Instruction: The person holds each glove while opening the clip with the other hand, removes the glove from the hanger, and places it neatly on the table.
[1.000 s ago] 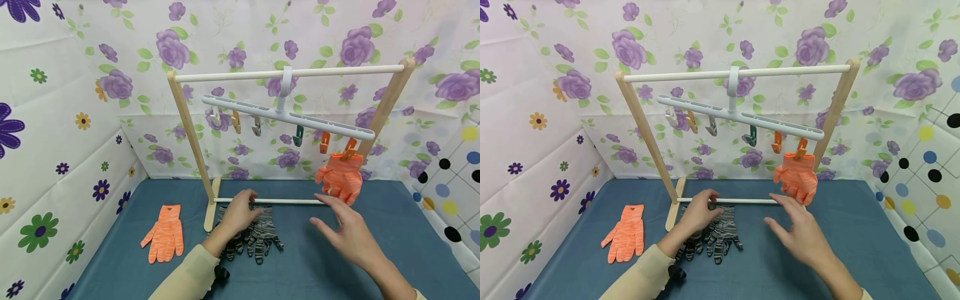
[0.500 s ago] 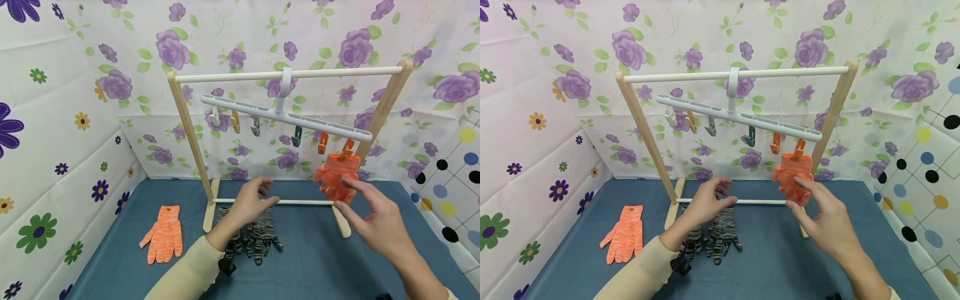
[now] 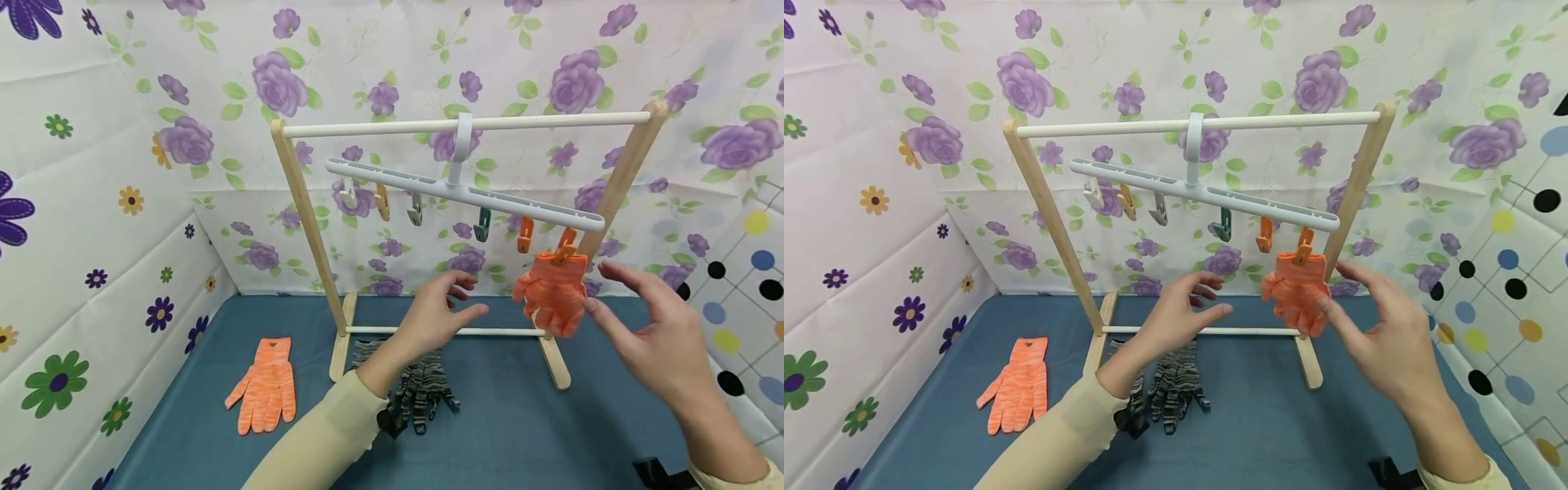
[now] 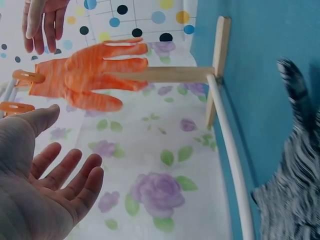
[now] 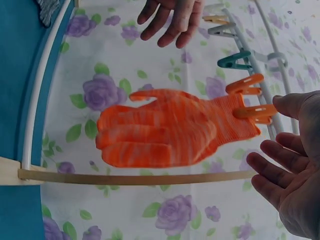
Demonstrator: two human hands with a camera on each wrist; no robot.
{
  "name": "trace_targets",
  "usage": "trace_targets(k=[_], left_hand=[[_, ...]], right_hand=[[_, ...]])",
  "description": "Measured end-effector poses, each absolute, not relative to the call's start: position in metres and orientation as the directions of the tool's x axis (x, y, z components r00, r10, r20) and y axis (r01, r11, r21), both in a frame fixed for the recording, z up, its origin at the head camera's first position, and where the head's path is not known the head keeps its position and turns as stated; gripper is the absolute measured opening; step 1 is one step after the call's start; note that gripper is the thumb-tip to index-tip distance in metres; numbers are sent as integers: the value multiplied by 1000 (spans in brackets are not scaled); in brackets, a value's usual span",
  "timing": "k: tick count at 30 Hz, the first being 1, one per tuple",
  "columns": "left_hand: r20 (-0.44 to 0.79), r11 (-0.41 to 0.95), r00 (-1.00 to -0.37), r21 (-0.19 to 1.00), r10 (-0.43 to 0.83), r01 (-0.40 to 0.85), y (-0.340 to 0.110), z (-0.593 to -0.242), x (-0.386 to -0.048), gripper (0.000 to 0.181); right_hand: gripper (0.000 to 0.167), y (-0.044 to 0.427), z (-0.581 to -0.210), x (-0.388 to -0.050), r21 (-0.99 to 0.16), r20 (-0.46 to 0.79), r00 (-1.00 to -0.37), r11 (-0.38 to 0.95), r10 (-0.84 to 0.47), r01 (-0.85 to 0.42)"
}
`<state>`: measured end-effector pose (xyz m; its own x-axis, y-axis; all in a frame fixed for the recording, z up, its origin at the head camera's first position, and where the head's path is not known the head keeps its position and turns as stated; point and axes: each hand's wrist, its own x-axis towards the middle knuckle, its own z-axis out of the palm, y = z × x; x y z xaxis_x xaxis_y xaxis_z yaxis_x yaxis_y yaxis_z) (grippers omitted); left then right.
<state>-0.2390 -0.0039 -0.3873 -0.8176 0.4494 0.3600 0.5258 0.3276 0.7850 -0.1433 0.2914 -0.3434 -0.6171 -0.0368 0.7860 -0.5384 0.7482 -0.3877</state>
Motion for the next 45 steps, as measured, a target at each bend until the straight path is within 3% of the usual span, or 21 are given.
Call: trace_targets(k=[10, 25, 34, 45], left_hand=[[373, 249, -797, 811, 476, 529, 18, -375, -243, 52], [380, 91, -758, 863, 530, 497, 54, -357, -250, 55], [361, -42, -768, 915, 528, 401, 75, -356, -256, 47], [317, -88, -796, 944, 515, 319, 85, -357, -257, 30]], right_hand=[[67, 297, -331, -151, -434, 740, -672, 761, -3, -482], [61, 299, -311, -179, -658, 514, -857, 626, -33, -419], [57, 295, -309, -188, -701, 470, -882, 594, -34, -396], [41, 290, -307, -193, -782, 420, -907, 498, -24, -375]])
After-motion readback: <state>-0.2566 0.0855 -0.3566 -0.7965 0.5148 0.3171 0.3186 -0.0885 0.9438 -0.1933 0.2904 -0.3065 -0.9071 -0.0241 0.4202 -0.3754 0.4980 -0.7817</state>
